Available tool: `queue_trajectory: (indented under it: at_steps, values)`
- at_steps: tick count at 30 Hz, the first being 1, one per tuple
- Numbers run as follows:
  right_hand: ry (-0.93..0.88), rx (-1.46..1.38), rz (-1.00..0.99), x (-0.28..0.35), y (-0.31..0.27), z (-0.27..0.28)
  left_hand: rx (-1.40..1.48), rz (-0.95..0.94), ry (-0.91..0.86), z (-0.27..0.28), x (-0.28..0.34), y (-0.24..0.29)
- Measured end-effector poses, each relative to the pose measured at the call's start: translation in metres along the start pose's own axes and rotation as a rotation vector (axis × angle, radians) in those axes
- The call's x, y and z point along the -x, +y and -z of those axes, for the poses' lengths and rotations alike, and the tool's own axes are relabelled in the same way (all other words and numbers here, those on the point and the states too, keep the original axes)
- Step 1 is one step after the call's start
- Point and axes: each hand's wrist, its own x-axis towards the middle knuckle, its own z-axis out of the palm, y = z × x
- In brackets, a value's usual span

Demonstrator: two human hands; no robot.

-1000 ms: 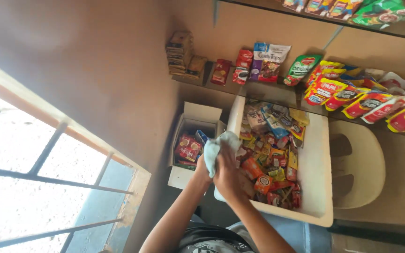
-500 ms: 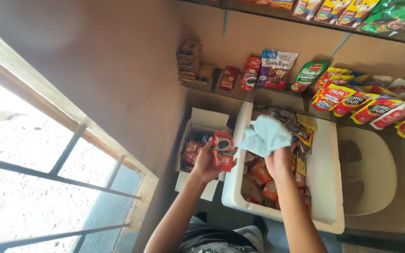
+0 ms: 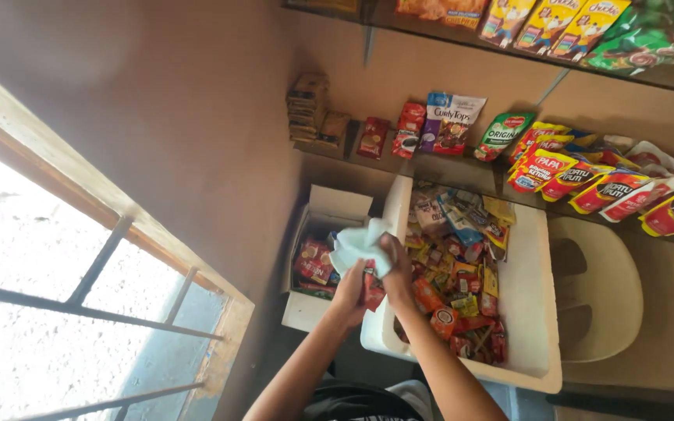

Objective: Clean individual packets of food and condiments from a bin and place them on shelves.

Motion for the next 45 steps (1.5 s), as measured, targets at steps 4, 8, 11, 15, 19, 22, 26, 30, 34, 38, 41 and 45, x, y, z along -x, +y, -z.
queue_trajectory:
  at_steps: [4,8,11,15,19,22,26,30,34,38,41,45]
  values:
    - [0.075,-0.451,-0.131,-0.044,0.028,0.013,0.037,0.100,0.013,-0.028,0.027,0.041]
    - [-0.228,-0.870,-0.199,-0.042,-0.008,0.042,0.169,0.132,-0.084,-0.059,0.057,0.083]
    - [-0.274,-0.980,-0.223,-0.027,-0.045,0.036,0.190,0.049,-0.093,-0.057,0.059,0.094]
    - [-0.127,-0.715,-0.186,0.010,-0.060,0.007,0.209,-0.081,-0.150,-0.033,0.035,0.077]
    - [-0.005,0.560,0.854,0.036,-0.052,-0.025,0.215,-0.154,-0.197,0.037,-0.012,0.031]
    - [-0.027,0.243,0.679,0.036,-0.043,-0.025,0.207,-0.074,-0.259,-0.007,0.025,0.051]
    - [-0.083,-0.089,-0.205,0.014,-0.001,0.004,-0.121,-0.172,-0.030,-0.027,0.037,0.066]
    - [0.078,-0.365,-0.240,0.007,0.015,0.000,-0.222,-0.272,-0.055,-0.013,0.023,0.044]
    - [0.163,0.063,0.012,0.019,-0.005,-0.004,-0.021,-0.304,-0.074,-0.002,0.010,0.023]
    - [0.288,-0.198,0.030,0.013,-0.053,0.009,-0.166,-0.370,0.045,-0.017,0.019,0.046]
    - [0.358,-0.400,-0.159,0.010,-0.080,0.034,-0.152,-0.376,0.083,-0.026,0.040,0.066]
    - [-0.133,-0.667,-0.028,0.011,-0.080,0.052,-0.015,-0.274,0.027,-0.015,0.036,0.068]
